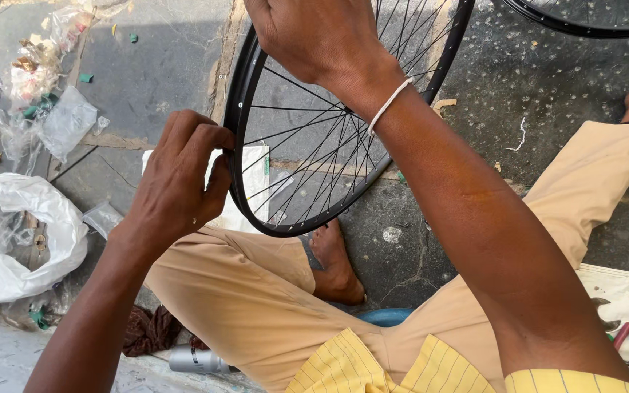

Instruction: The person sits on the ground and works on a bicycle wheel, using their hands to manipulate the rim and spokes. They appear to be adjusting or securing components on the wheel's rim, possibly involving a small metal piece or valve.

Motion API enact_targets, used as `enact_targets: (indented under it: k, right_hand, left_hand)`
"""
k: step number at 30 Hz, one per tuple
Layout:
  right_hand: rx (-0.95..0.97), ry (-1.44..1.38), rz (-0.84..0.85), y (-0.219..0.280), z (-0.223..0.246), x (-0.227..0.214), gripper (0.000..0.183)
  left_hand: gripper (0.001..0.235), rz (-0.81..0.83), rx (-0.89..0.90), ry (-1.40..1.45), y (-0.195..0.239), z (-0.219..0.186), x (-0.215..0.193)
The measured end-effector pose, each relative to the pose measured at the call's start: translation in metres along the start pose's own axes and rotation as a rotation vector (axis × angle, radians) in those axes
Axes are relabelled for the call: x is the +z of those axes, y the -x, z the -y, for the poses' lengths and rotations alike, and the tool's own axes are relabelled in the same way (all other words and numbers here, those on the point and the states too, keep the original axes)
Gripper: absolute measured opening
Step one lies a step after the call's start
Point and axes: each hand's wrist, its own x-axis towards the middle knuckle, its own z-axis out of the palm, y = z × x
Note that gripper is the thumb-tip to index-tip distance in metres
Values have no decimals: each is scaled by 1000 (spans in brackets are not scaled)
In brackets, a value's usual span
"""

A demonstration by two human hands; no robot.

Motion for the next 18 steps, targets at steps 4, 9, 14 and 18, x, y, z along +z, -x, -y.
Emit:
enact_targets:
  k: [4, 9, 14, 18]
  right_hand:
    - [28, 64, -17, 3, -11, -12, 43]
    - [15, 63, -54, 6, -8, -15, 40]
    - [3, 67, -101, 10, -7, -18, 36]
    - [25, 50, -45, 8, -8, -18, 39]
  left_hand:
    - [15, 14, 5, -162, -18, -6, 2]
    - [20, 14, 73, -134, -24, -9, -4]
    - [13, 101, -48, -19, -23, -11, -5]
    - [15, 66, -49, -44, -23, -18, -9]
